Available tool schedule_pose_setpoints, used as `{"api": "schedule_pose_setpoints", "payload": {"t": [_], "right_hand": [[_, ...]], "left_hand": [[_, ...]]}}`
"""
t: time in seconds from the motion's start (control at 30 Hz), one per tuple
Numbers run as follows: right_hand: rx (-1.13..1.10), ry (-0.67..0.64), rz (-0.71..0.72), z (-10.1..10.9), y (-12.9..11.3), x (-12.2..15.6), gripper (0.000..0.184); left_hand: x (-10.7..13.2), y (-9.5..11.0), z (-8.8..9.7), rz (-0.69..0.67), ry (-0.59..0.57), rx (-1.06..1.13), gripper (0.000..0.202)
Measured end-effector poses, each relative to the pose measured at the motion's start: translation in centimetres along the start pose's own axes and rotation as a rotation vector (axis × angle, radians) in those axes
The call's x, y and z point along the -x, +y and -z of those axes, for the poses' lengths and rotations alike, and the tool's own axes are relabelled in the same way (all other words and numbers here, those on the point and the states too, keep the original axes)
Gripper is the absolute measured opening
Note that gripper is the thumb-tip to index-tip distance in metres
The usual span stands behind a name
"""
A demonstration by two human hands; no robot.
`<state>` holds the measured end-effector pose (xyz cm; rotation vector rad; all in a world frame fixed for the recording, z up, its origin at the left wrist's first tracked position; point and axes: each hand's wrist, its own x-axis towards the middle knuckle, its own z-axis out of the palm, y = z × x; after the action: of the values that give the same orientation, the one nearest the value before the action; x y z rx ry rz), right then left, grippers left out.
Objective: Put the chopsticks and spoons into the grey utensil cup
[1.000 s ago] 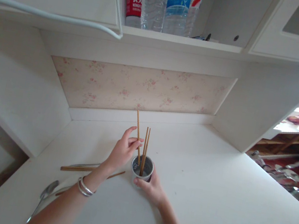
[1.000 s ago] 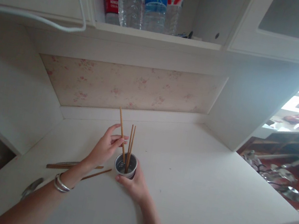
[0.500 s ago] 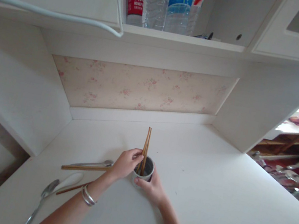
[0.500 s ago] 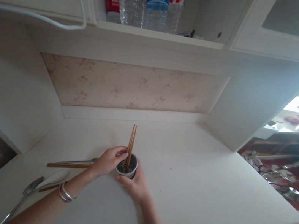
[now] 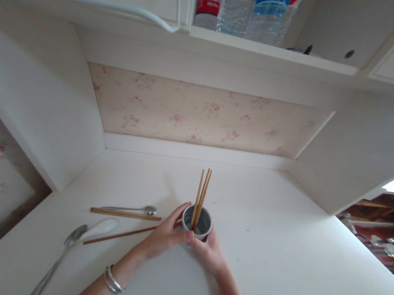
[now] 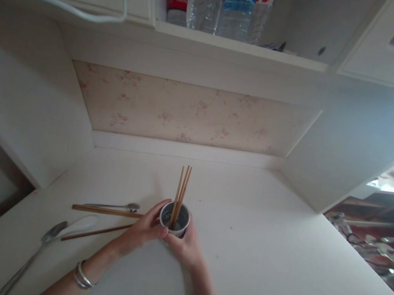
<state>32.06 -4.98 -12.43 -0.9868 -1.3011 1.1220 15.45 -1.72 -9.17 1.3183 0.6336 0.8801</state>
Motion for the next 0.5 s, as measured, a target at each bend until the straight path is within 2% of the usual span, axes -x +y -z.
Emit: {"api": "schedule_pose_setpoints", "payload": {"t": [0.1,0.2,0.37,0.43,0.5], "right_hand": [[-0.035,-0.062,-0.025,-0.1,0.1,0.1,0.068],[-0.053,-0.077,-0.07,0.0,0.7,0.2,0.066],[0.073,-0.1,-0.124,0.1,1.0,0.7,0.057],[0.077,-0.131,-0.154,0.0,0.4,0.8,0.061],[0.066,-0.083,-0.139,-0.3,-0.7,0.9,0.072]], "left_hand": [[1.1,-0.8,-0.1,-0.035,-0.023,-0.012,0.096],[1.4,-1.1,-0.3,-0.057,0.007,-0.061,0.098],[1.4,-1.0,-0.3,-0.088,0.07,-0.018,0.094],[1.4,-0.6,-0.2,-0.128,0.071,-0.023,0.087],[1.4,-0.3,-0.1,-0.168,0.083,-0.016,0.077]]}}
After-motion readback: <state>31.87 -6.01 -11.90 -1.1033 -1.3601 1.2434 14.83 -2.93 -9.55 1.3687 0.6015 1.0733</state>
